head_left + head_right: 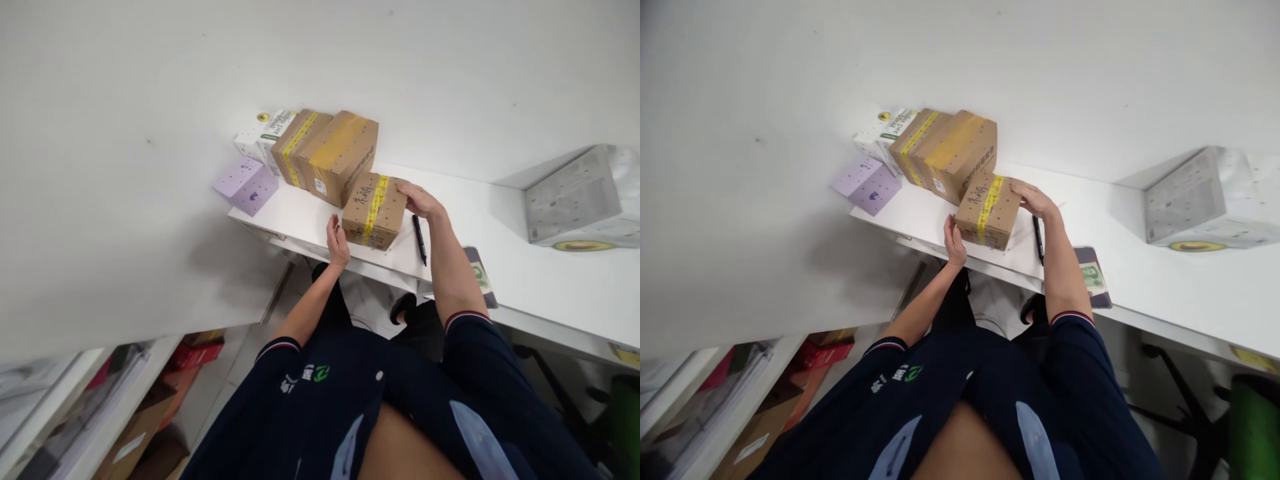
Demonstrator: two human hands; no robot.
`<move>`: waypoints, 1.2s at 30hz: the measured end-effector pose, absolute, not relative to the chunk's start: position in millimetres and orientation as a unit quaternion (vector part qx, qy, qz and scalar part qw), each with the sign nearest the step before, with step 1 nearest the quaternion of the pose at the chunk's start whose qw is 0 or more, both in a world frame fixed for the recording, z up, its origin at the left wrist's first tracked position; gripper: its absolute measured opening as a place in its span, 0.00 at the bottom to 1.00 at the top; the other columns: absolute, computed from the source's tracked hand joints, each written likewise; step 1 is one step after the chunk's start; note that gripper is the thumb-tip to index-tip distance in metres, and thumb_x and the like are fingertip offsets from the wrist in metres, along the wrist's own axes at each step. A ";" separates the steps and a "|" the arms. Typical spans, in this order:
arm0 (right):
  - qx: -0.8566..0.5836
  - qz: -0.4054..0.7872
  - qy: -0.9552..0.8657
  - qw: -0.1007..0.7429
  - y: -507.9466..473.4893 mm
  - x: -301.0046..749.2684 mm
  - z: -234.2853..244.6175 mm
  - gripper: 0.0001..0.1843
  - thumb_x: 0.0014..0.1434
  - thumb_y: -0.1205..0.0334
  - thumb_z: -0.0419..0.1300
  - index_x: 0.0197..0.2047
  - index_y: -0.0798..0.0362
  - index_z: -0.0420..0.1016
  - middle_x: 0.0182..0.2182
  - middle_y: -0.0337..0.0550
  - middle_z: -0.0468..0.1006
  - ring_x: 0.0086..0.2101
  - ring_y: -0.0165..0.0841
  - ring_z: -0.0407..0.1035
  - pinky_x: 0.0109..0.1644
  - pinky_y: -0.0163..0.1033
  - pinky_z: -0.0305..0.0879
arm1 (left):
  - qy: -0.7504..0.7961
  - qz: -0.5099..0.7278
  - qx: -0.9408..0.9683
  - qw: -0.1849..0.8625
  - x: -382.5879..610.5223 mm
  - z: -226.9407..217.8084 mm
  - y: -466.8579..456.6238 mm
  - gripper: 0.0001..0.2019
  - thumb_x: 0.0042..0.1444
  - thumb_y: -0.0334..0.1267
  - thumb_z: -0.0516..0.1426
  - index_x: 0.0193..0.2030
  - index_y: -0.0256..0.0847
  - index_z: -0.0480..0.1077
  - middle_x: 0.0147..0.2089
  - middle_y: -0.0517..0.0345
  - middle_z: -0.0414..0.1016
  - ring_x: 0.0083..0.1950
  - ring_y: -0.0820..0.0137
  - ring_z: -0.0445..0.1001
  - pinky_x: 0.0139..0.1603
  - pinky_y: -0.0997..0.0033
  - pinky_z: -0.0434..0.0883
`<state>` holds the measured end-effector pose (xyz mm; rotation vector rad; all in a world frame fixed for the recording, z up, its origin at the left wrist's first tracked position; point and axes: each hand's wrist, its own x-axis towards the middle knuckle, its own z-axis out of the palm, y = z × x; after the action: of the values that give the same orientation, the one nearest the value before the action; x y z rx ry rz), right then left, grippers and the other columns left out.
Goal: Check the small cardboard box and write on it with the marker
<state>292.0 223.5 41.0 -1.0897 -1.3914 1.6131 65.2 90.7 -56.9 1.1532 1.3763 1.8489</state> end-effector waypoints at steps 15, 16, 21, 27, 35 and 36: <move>-0.507 0.405 -0.573 0.500 40.2 243.9 28.9 0.44 0.59 0.37 0.60 0.74 0.35 0.48 0.72 0.43 0.55 0.67 0.46 0.57 0.67 0.60 0.62 | 0.544 0.659 0.373 0.361 69.1 -38.1 36.1 0.25 0.66 0.60 0.47 0.49 0.41 0.71 0.49 0.47 0.76 0.54 0.64 0.75 0.56 0.63 0.72; -0.497 0.410 -0.576 0.504 33.6 244.5 28.8 0.45 0.60 0.38 0.60 0.74 0.35 0.47 0.72 0.43 0.56 0.68 0.46 0.57 0.68 0.61 0.61 | 0.544 0.654 0.381 0.362 68.9 -34.7 26.1 0.25 0.66 0.60 0.47 0.49 0.41 0.71 0.50 0.46 0.76 0.53 0.63 0.74 0.57 0.63 0.72; -0.441 0.405 -0.614 0.514 24.0 256.8 35.1 0.49 0.57 0.39 0.64 0.74 0.35 0.46 0.73 0.41 0.52 0.70 0.46 0.52 0.72 0.60 0.55 | 0.515 0.666 0.419 0.340 66.4 -13.8 3.5 0.29 0.64 0.64 0.47 0.50 0.39 0.70 0.50 0.41 0.76 0.53 0.58 0.74 0.58 0.57 0.71; -0.406 0.349 -0.672 0.511 27.6 262.0 33.5 0.43 0.57 0.41 0.64 0.71 0.40 0.53 0.73 0.46 0.53 0.71 0.44 0.50 0.74 0.56 0.51 | 0.473 0.660 0.469 0.348 63.3 -17.2 10.4 0.30 0.56 0.62 0.59 0.58 0.45 0.66 0.58 0.45 0.73 0.60 0.59 0.74 0.64 0.56 0.70; -0.502 0.348 -0.561 0.559 28.4 263.6 -12.5 0.27 0.55 0.51 0.64 0.55 0.44 0.60 0.57 0.47 0.71 0.57 0.39 0.68 0.63 0.57 0.65 | 0.495 0.598 0.535 0.334 67.1 -58.0 4.1 0.29 0.59 0.54 0.60 0.63 0.46 0.64 0.68 0.43 0.66 0.70 0.58 0.65 0.71 0.48 0.62; -0.513 0.354 -0.549 0.557 27.7 263.9 -17.3 0.26 0.54 0.51 0.64 0.54 0.44 0.61 0.54 0.45 0.72 0.55 0.38 0.69 0.62 0.56 0.66 | 0.497 0.591 0.542 0.332 67.4 -59.8 3.8 0.28 0.60 0.54 0.59 0.64 0.46 0.63 0.68 0.43 0.65 0.71 0.58 0.64 0.71 0.48 0.63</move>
<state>263.9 27.7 -17.3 -1.2105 -1.2949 0.8361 67.4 3.8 -59.8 1.4148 1.2976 1.5443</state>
